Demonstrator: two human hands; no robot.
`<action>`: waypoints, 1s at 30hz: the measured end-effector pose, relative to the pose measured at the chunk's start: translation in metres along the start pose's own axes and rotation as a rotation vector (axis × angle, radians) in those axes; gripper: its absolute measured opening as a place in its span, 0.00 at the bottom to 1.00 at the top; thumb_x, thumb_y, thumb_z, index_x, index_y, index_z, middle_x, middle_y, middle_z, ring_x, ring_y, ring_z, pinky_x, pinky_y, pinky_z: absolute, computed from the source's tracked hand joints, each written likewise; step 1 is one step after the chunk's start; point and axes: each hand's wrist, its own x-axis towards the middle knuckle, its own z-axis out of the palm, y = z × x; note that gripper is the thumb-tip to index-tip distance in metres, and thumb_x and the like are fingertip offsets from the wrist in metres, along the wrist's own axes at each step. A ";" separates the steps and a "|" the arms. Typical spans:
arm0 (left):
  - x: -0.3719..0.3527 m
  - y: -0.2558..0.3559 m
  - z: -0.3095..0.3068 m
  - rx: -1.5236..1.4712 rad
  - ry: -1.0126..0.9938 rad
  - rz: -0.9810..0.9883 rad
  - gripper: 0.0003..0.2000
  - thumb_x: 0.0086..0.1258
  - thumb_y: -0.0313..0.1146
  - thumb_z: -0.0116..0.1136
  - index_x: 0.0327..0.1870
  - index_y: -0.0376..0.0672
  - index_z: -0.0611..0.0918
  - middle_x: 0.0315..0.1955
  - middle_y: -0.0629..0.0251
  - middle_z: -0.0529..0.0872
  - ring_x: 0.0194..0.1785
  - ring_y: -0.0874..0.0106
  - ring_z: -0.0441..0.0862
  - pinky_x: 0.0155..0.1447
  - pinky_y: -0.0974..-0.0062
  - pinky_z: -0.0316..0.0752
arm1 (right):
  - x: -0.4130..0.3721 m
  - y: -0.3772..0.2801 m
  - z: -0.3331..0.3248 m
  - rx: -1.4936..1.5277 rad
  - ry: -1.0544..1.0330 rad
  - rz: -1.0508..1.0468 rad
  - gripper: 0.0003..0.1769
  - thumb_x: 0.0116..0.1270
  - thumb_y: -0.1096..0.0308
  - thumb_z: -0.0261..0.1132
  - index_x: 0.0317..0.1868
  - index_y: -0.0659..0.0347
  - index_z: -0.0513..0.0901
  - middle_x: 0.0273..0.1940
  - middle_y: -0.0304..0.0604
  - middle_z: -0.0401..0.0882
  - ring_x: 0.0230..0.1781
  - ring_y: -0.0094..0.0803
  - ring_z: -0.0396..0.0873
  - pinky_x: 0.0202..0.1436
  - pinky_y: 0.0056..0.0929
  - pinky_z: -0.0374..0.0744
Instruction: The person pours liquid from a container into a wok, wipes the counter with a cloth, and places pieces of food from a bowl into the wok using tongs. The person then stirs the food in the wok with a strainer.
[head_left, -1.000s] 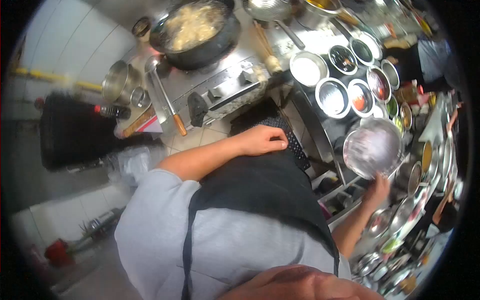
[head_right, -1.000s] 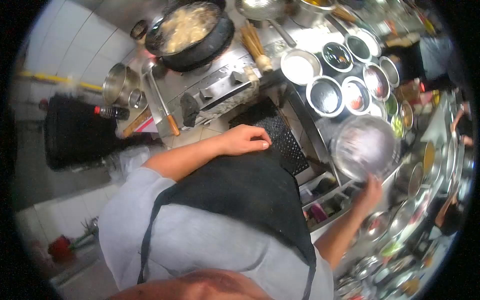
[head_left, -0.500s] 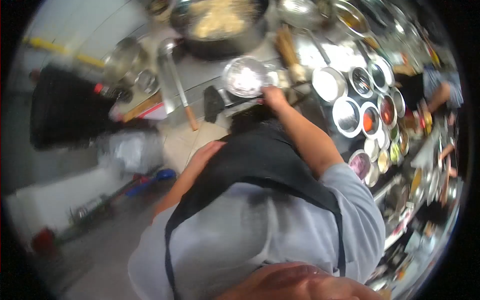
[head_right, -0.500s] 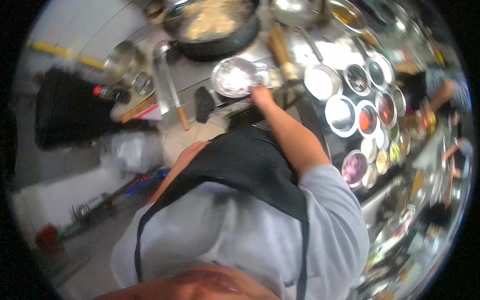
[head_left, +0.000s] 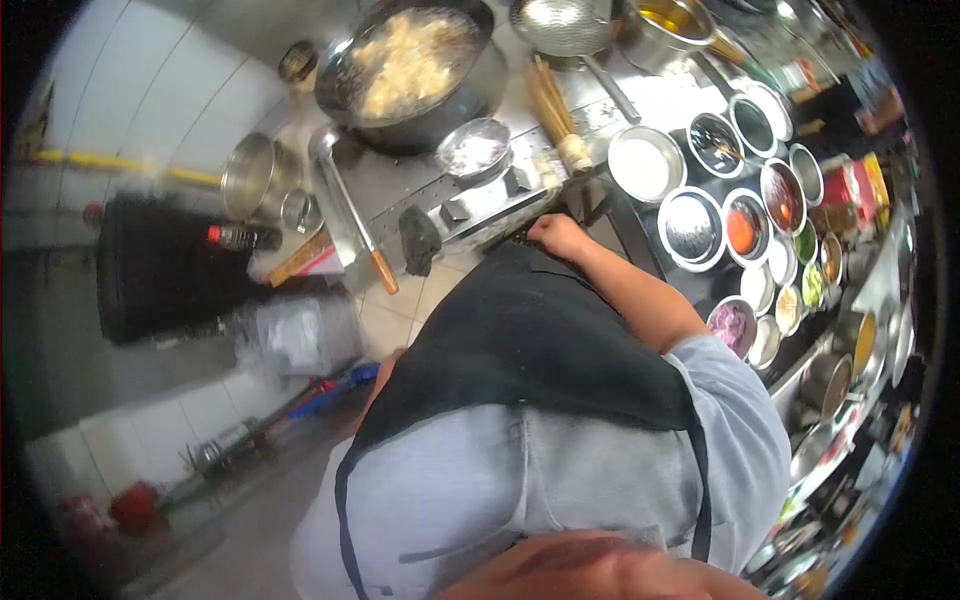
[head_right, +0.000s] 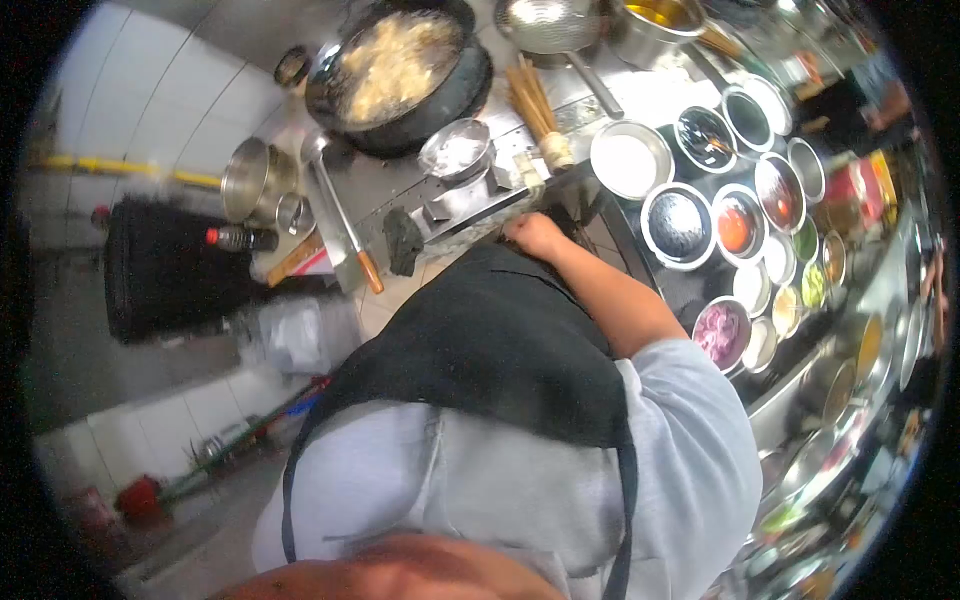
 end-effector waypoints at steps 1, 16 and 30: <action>-0.014 0.016 0.008 -0.017 0.015 -0.030 0.15 0.78 0.38 0.51 0.53 0.36 0.82 0.47 0.59 0.86 0.52 0.71 0.81 0.60 0.75 0.72 | -0.014 -0.041 -0.022 0.286 -0.029 0.306 0.15 0.69 0.64 0.63 0.46 0.68 0.85 0.41 0.47 0.85 0.33 0.33 0.85 0.38 0.33 0.83; -0.065 0.120 0.071 -0.014 0.245 -0.117 0.17 0.71 0.48 0.56 0.48 0.44 0.85 0.44 0.53 0.88 0.52 0.58 0.85 0.54 0.67 0.77 | 0.126 -0.091 -0.006 0.810 0.229 0.530 0.20 0.69 0.68 0.55 0.53 0.80 0.74 0.32 0.56 0.84 0.26 0.46 0.87 0.24 0.37 0.86; -0.038 0.164 0.000 0.115 0.197 -0.177 0.18 0.70 0.44 0.61 0.48 0.37 0.84 0.40 0.53 0.89 0.45 0.64 0.86 0.53 0.70 0.78 | 0.018 -0.058 0.027 1.014 0.099 0.386 0.19 0.76 0.62 0.56 0.55 0.72 0.71 0.48 0.53 0.79 0.43 0.43 0.85 0.41 0.34 0.87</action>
